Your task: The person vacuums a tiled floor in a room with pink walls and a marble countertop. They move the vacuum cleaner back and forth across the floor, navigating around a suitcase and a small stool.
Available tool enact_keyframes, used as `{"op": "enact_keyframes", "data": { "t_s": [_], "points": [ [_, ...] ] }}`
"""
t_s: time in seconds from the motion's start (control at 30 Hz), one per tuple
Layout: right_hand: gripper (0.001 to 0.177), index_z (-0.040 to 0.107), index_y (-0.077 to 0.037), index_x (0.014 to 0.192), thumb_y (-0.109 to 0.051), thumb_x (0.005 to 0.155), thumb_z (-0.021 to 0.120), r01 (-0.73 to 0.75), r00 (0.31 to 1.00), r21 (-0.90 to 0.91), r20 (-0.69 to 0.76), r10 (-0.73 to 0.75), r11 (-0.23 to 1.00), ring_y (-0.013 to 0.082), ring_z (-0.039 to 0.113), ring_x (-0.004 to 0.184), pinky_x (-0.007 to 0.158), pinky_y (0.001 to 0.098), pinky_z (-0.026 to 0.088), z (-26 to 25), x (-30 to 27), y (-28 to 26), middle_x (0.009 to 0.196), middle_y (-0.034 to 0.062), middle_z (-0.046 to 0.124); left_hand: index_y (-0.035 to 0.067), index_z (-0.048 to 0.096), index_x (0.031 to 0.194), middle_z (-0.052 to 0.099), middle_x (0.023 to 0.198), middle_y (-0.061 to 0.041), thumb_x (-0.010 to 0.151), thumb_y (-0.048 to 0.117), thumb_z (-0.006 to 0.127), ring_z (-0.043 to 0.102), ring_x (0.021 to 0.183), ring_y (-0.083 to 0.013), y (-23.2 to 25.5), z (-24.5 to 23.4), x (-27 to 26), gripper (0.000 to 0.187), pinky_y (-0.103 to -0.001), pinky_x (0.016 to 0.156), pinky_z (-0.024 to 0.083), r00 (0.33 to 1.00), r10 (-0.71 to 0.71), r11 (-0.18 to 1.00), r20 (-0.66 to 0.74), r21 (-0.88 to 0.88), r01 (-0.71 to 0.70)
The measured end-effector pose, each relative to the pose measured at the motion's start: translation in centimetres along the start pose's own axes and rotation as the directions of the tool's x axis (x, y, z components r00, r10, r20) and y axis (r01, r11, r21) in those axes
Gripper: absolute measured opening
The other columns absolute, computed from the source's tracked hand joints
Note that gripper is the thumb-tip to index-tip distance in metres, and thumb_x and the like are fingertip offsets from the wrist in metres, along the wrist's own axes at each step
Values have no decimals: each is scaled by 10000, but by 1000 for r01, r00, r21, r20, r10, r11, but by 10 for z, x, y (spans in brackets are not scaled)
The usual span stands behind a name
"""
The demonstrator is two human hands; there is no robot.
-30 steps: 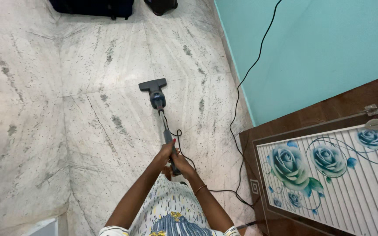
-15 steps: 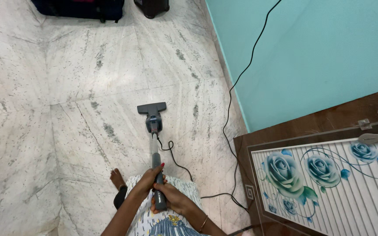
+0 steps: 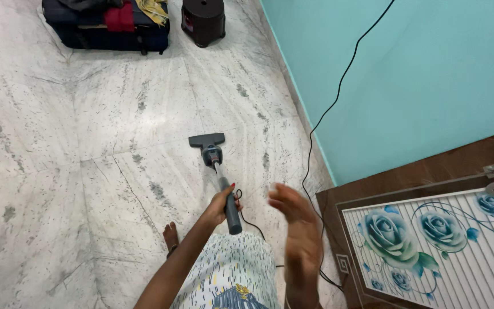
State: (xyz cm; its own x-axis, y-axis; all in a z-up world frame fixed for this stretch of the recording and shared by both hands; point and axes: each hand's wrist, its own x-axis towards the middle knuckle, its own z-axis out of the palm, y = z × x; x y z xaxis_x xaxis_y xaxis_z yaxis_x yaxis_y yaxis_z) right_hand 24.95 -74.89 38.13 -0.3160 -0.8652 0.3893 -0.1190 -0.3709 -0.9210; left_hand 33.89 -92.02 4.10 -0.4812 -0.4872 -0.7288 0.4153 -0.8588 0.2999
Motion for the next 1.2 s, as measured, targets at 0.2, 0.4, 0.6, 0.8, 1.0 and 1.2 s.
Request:
{"op": "enact_keyframes", "data": {
  "t_s": [0.2, 0.4, 0.6, 0.8, 1.0, 1.2],
  "points": [
    [418, 522, -117, 1421, -437, 1158, 467, 423, 851, 163, -409, -329, 891, 335, 623, 1339, 1160, 589, 512, -10, -15, -8, 1438, 216, 569, 63, 498, 1105, 538, 734, -38, 928, 359, 707, 510, 534, -172, 10, -66, 7, 403, -365, 490, 498, 997, 8, 995, -75, 103, -1],
    [417, 525, -109, 1418, -419, 1141, 482, 360, 856, 64, -421, -301, 931, 326, 617, 1330, 1151, 569, 509, 45, -35, 1, 1439, 204, 567, 44, 495, 1112, 541, 744, -49, 902, 396, 756, 508, 512, -168, 50, -113, 6, 486, -346, 474, 484, 994, -12, 989, -105, 147, 27],
    [417, 527, -102, 1414, -400, 1124, 498, 307, 856, 15, -442, -269, 952, 316, 612, 1320, 1141, 549, 507, 78, -52, -14, 1440, 193, 564, 51, 482, 1095, 516, 727, -49, 873, 395, 768, 478, 494, -168, 64, -124, 0, 500, -348, 449, 461, 993, -54, 982, -102, 176, 71],
    [419, 530, -94, 1411, -382, 1107, 513, 259, 851, -16, -470, -236, 966, 307, 606, 1311, 1131, 529, 504, 103, -60, -13, 1441, 181, 561, 25, 499, 1079, 534, 748, -58, 885, 367, 791, 525, 521, -157, 97, -138, -10, 490, -335, 465, 492, 995, -10, 962, -100, 270, 37],
    [421, 532, -87, 1408, -363, 1090, 529, 245, 857, -2, -466, -217, 970, 298, 601, 1302, 1122, 509, 501, 118, -46, 1, 1442, 170, 559, 43, 508, 1064, 537, 741, -47, 863, 358, 800, 492, 506, -166, 99, -159, -68, 474, -354, 461, 472, 974, -151, 928, -169, 316, 199],
    [425, 534, -79, 1405, -345, 1073, 544, 238, 878, 19, -432, -207, 971, 289, 595, 1293, 1112, 490, 499, 121, -26, 17, 1444, 159, 556, 37, 537, 1053, 526, 734, -43, 881, 415, 786, 495, 503, -160, 115, -160, -39, 484, -345, 459, 488, 985, -125, 937, -116, 314, 156]
  ]
}}
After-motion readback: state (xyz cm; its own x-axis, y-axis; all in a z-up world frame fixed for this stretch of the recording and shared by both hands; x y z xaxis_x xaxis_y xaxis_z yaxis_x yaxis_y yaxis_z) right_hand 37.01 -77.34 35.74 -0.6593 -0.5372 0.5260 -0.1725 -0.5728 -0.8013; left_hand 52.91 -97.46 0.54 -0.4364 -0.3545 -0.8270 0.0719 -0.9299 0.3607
